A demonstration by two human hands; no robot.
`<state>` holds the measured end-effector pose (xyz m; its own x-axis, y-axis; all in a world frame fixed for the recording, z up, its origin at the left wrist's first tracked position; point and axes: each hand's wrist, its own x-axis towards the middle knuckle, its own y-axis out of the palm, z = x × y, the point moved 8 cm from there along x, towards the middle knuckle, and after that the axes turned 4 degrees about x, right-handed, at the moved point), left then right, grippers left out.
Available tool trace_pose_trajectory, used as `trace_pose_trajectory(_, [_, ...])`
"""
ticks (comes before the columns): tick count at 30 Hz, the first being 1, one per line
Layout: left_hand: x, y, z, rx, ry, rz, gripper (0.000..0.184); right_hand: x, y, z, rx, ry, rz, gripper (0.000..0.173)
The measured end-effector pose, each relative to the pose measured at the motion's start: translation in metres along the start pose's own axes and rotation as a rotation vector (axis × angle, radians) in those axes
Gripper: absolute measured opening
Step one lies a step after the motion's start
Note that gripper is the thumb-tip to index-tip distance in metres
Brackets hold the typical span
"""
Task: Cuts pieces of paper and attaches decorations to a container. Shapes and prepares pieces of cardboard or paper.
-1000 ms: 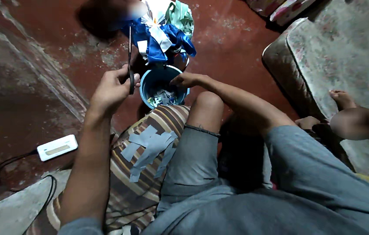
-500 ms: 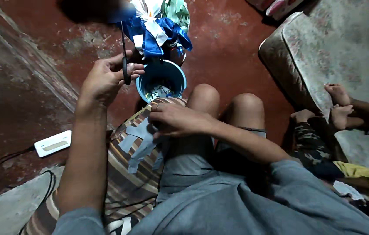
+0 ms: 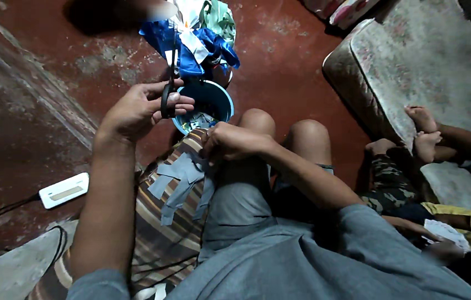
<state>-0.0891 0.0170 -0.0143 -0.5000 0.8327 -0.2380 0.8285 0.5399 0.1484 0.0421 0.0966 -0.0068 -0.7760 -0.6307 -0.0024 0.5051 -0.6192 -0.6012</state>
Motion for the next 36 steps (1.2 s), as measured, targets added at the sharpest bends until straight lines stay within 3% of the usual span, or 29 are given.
trace_pose_trajectory(5, [0.002,0.003,0.004,-0.061,0.007,0.074,0.043,-0.004,0.001,-0.006,0.012,0.047,-0.045,0.029])
trace_pose_trajectory(9, [-0.001,0.011,-0.004,0.095,0.081,0.089,0.042,-0.011,-0.020,-0.007,0.126,0.043,-0.089,0.017])
trace_pose_trajectory(13, [-0.004,0.030,-0.006,0.173,0.141,0.237,0.052,-0.021,-0.044,-0.012,0.477,0.024,-0.260,0.020])
trace_pose_trajectory(16, [-0.003,0.030,-0.006,0.203,0.147,0.204,0.057,-0.031,-0.060,-0.020,0.699,0.046,-0.446,0.024])
trace_pose_trajectory(19, [0.001,0.025,-0.005,0.128,0.141,0.148,0.050,-0.038,-0.068,-0.024,0.745,0.025,-0.543,0.027])
trace_pose_trajectory(22, [0.002,0.025,-0.007,0.093,0.157,0.065,0.041,-0.039,-0.067,-0.028,0.722,0.041,-0.538,0.036])
trace_pose_trajectory(28, [0.002,0.022,-0.011,0.189,0.194,-0.017,0.041,-0.034,-0.061,-0.024,0.775,0.023,-0.461,0.045])
trace_pose_trajectory(32, [0.004,0.023,0.003,0.142,0.067,0.059,0.039,-0.035,-0.065,-0.025,0.820,-0.012,-0.498,0.043])
trace_pose_trajectory(36, [0.005,0.032,0.000,0.033,0.105,0.075,0.036,-0.037,-0.067,-0.024,0.822,-0.018,-0.552,0.041])
